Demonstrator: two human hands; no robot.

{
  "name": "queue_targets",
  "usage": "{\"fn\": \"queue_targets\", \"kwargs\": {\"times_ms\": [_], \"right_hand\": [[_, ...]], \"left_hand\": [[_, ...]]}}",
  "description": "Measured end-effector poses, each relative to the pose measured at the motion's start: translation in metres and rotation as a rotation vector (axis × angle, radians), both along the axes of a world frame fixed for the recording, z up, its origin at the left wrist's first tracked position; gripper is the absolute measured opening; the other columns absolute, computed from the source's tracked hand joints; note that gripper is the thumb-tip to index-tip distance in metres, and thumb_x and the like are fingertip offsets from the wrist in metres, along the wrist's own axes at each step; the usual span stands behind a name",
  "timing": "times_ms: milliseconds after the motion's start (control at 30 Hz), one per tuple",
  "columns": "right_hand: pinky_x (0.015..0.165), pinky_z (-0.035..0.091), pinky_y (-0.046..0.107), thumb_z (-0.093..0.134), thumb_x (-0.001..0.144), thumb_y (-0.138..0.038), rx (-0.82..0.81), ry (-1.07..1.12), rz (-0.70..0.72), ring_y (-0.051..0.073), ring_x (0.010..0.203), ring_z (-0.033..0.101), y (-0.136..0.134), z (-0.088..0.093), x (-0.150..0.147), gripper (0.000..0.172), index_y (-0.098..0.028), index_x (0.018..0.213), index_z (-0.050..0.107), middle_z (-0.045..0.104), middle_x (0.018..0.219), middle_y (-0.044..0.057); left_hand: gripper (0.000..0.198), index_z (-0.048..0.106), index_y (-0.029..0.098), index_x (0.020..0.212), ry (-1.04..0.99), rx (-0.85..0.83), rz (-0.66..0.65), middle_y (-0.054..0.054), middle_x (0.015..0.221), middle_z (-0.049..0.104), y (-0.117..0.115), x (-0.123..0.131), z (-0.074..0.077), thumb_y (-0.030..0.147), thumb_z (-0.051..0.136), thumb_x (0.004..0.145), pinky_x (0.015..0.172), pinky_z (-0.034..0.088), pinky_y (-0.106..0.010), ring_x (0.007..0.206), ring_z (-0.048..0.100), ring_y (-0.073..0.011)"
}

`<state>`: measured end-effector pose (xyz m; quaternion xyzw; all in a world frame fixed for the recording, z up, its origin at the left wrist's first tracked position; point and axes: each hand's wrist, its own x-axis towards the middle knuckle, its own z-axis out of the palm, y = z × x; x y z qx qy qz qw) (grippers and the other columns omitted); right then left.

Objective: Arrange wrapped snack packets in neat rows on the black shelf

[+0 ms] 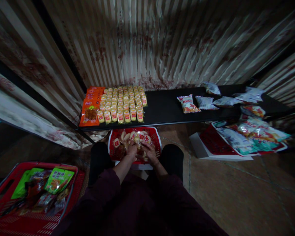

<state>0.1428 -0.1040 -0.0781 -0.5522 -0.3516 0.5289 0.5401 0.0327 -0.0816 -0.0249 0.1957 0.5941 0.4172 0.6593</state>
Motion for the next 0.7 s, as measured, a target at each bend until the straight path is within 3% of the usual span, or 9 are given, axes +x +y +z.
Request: {"fn": "queue_targets", "kwargs": {"times_ms": [467, 700], "right_hand": [[0.099, 0.048, 0.046, 0.077, 0.060, -0.046, -0.004, -0.033, -0.028, 0.027, 0.104, 0.065, 0.0006, -0.0056, -0.0017, 0.039, -0.024, 0.092, 0.074, 0.073, 0.104, 0.005], [0.092, 0.052, 0.042, 0.073, 0.064, -0.046, 0.032, -0.096, -0.026, 0.025, 0.098, 0.067, -0.0013, 0.0002, -0.0041, 0.038, -0.023, 0.095, 0.073, 0.073, 0.104, 0.005]], "left_hand": [[0.026, 0.060, 0.018, 0.084, -0.114, -0.031, 0.058, 0.002, 0.069, 0.062, 0.0004, -0.0040, -0.0025, 0.006, 0.057, 0.061, 0.054, 0.042, -0.018, 0.056, 0.055, -0.0078], [0.022, 0.060, 0.017, 0.083, -0.116, -0.060, 0.075, 0.003, 0.067, 0.061, 0.0008, -0.0048, -0.0049, 0.008, 0.060, 0.063, 0.053, 0.041, -0.018, 0.056, 0.054, -0.0074]]}}
